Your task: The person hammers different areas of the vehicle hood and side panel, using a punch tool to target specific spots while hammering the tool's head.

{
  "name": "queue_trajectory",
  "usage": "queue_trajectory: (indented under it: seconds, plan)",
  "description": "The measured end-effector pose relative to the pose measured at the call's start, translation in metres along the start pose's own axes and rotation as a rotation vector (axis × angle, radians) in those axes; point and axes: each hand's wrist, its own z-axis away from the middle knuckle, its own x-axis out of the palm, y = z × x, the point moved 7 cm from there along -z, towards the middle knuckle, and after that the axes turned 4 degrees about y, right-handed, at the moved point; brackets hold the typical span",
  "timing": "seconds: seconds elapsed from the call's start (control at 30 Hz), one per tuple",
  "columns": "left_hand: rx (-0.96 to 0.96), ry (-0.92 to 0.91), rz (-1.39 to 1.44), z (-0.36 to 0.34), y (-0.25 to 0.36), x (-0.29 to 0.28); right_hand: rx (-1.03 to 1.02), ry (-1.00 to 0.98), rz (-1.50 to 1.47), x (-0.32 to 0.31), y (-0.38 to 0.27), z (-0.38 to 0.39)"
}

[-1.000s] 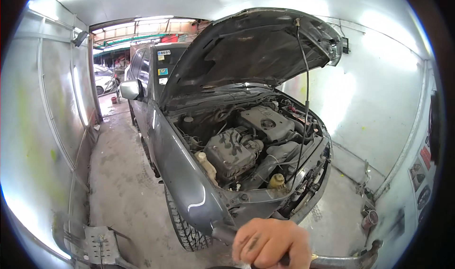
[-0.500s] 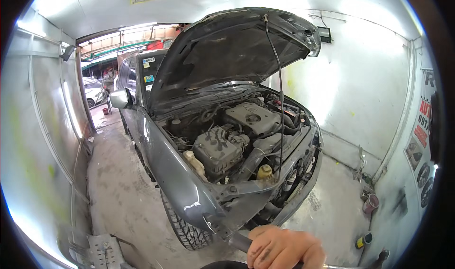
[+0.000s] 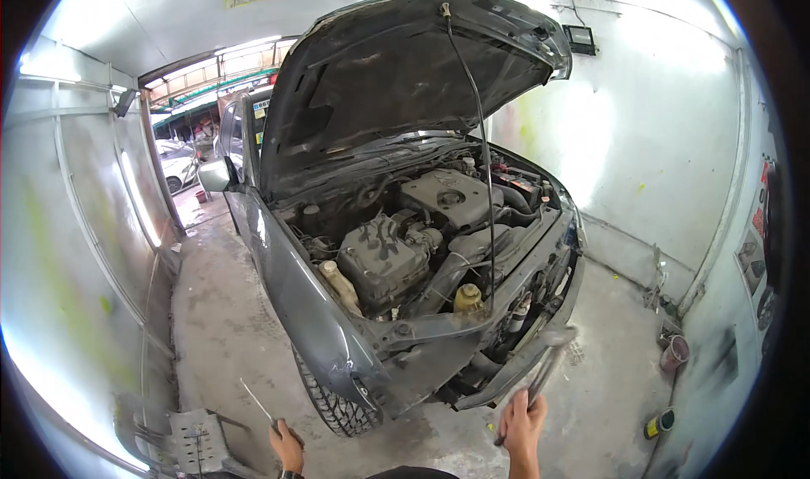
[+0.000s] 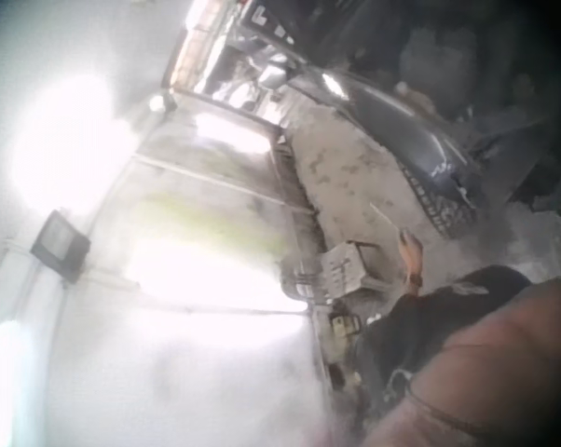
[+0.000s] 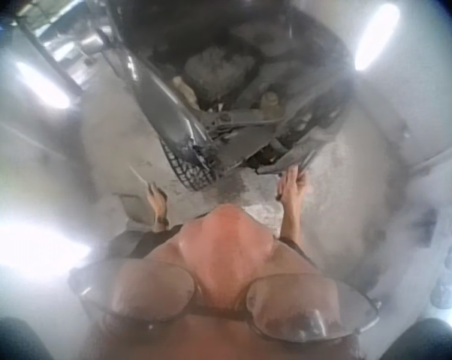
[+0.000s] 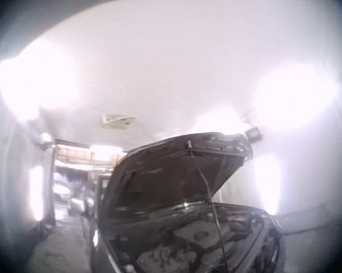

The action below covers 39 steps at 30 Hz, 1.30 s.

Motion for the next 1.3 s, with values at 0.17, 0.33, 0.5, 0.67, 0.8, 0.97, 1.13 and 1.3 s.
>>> queue_trajectory:
  seconds: [0.17,0.33,0.5,0.67,0.8,0.97,1.13,1.3]
  plan:
    - [0.075,-0.182,0.068,0.043,0.096,0.086,0.26,0.194,0.392,-0.076,0.083,0.042]
    - [-0.1,-0.503,0.215,0.094,0.119,0.166,0.621,0.179,-0.551,-0.069,0.09,0.074]
    - [-0.131,-0.758,0.21,0.146,0.114,0.23,0.307,-0.392,-1.427,-0.029,0.005,0.04]
    - [-0.183,-0.837,0.174,0.164,0.107,0.239,0.233,-0.813,-1.381,0.03,-0.1,0.056]
    - [-0.215,-0.901,0.211,0.171,0.105,0.243,-0.077,-0.99,-1.242,0.073,-0.177,0.076]
    - [-0.253,-0.946,0.29,0.15,0.108,0.22,0.029,-1.28,-1.363,0.141,-0.223,0.11]
    - [-0.279,-0.958,0.257,0.108,0.107,0.191,-0.073,-0.494,-1.98,0.126,-0.189,0.076]
    - [-0.224,-0.977,0.265,0.047,0.123,0.153,-0.208,0.236,-2.005,0.124,-0.118,0.079]
